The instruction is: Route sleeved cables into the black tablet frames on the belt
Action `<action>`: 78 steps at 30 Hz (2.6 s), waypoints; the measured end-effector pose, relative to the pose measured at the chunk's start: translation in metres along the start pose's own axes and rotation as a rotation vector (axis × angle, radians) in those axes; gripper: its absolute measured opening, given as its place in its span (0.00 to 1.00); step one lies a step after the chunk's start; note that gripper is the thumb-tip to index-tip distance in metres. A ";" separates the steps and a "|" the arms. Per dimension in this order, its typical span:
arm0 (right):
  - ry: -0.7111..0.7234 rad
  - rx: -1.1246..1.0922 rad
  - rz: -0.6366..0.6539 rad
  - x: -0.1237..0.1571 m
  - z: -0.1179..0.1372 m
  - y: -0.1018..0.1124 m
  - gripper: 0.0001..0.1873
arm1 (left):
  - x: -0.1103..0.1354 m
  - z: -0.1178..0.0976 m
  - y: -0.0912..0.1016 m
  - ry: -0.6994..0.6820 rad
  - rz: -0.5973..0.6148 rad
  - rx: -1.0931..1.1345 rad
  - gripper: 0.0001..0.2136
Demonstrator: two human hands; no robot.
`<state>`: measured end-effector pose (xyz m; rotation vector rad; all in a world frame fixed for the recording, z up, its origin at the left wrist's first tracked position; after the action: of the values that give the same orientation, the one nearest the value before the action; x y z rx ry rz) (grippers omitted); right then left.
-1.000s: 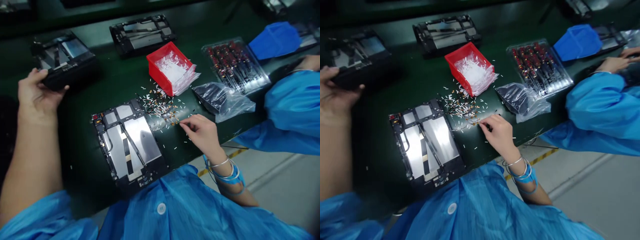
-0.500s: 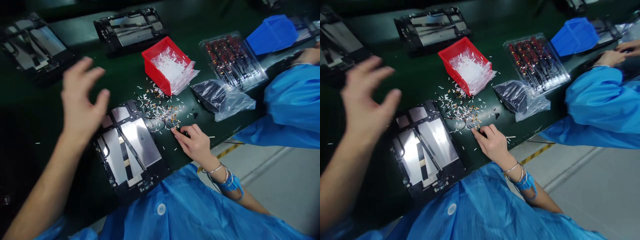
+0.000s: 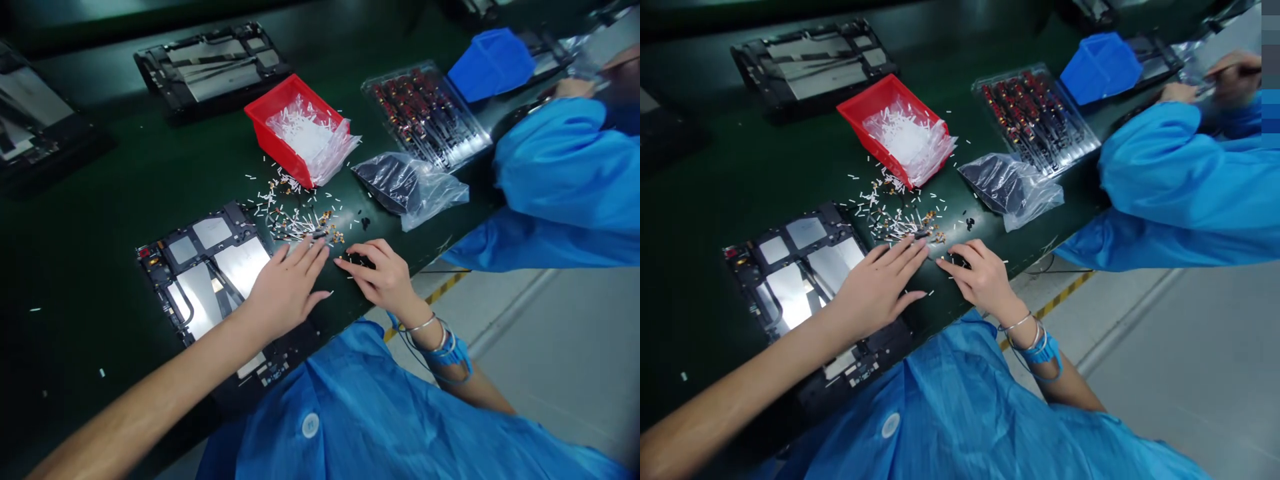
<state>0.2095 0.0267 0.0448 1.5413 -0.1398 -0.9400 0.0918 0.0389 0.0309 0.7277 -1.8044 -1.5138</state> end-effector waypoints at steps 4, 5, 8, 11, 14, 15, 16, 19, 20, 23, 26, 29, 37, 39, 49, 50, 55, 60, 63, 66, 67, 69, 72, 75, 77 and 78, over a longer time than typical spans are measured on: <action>-0.009 -0.023 0.008 0.002 -0.003 0.000 0.15 | -0.009 0.010 0.006 0.136 -0.022 -0.054 0.31; -0.020 -0.044 -0.007 0.002 -0.005 0.001 0.14 | -0.009 0.010 0.008 0.142 -0.036 -0.057 0.31; -0.160 -0.047 -0.129 0.002 -0.023 0.010 0.11 | -0.005 -0.003 0.008 0.051 -0.061 -0.036 0.29; -0.378 0.140 -0.238 0.010 -0.044 0.019 0.08 | 0.000 -0.015 0.003 -0.026 -0.034 -0.013 0.29; -0.400 0.262 -0.197 0.012 -0.045 0.017 0.08 | 0.003 -0.019 -0.002 -0.011 0.012 -0.004 0.31; -0.385 0.265 -0.170 0.013 -0.043 0.015 0.08 | 0.005 -0.020 -0.003 -0.010 0.025 0.000 0.31; -0.380 0.258 -0.152 0.014 -0.041 0.013 0.08 | 0.006 -0.022 -0.004 -0.015 0.033 0.006 0.31; -0.427 0.222 -0.172 0.018 -0.039 0.014 0.07 | 0.010 -0.028 -0.004 -0.032 0.036 0.018 0.31; -0.453 0.205 -0.195 0.018 -0.040 0.016 0.07 | 0.011 -0.029 -0.004 -0.037 0.032 0.020 0.31; -0.518 0.166 -0.231 0.017 -0.047 0.015 0.05 | 0.012 -0.030 -0.006 -0.041 0.019 0.025 0.30; -0.563 0.162 -0.205 0.012 -0.056 0.010 0.05 | 0.012 -0.029 -0.008 -0.043 0.021 0.044 0.30; -0.593 0.143 -0.194 0.010 -0.060 0.006 0.07 | 0.012 -0.028 -0.008 -0.035 0.029 0.072 0.30; -0.594 -0.071 -0.209 -0.004 -0.026 0.000 0.05 | 0.011 -0.027 -0.009 -0.022 0.059 0.092 0.29; -0.581 -0.081 -0.181 -0.008 -0.018 -0.006 0.06 | 0.011 -0.027 -0.009 -0.021 0.061 0.094 0.30; -0.469 0.083 -0.161 -0.013 0.008 -0.010 0.09 | 0.010 -0.027 -0.010 -0.018 0.070 0.118 0.30; -0.468 0.085 -0.152 -0.012 0.010 -0.010 0.10 | 0.010 -0.027 -0.010 -0.018 0.067 0.122 0.30; -0.442 0.100 -0.109 -0.010 0.020 -0.011 0.14 | 0.011 -0.027 -0.011 -0.010 0.073 0.135 0.30; -0.454 0.063 -0.101 -0.008 0.021 -0.014 0.15 | 0.009 -0.020 -0.005 0.030 0.060 0.254 0.27; -0.525 -0.018 -0.116 -0.003 0.014 -0.015 0.16 | 0.007 -0.012 -0.001 0.075 0.014 0.370 0.21; -0.629 -0.161 -0.164 0.004 0.002 -0.011 0.14 | 0.007 -0.008 0.003 0.077 -0.042 0.423 0.18; -0.653 -0.185 -0.184 0.005 -0.001 -0.007 0.13 | 0.007 -0.008 0.005 0.073 -0.063 0.432 0.17; -0.650 -0.172 -0.184 0.000 -0.006 0.000 0.09 | 0.008 -0.004 0.010 0.076 -0.106 0.445 0.16; -0.499 -0.087 -0.045 -0.023 -0.001 -0.001 0.07 | 0.008 0.005 0.021 0.123 -0.148 0.413 0.15; -0.330 0.054 0.183 -0.049 0.008 -0.016 0.05 | 0.009 0.012 0.026 0.138 -0.134 0.296 0.14; -0.264 0.172 0.321 -0.063 0.011 -0.028 0.04 | 0.010 0.013 0.025 0.120 -0.117 0.205 0.14; -0.238 0.220 0.376 -0.069 0.012 -0.033 0.04 | 0.011 0.014 0.024 0.117 -0.110 0.167 0.15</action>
<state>0.1428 0.0651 0.0497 1.5263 -0.6984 -0.8203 0.0745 0.0433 0.0542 0.9904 -1.8432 -1.3692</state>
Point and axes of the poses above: each hand's wrist, its own x-axis away from the middle knuckle, its own y-axis out of the back of the hand, z = x × y, the point moved 8 cm from there along -x, towards the middle knuckle, and after that the axes turned 11 degrees about y, right-handed, at the moved point
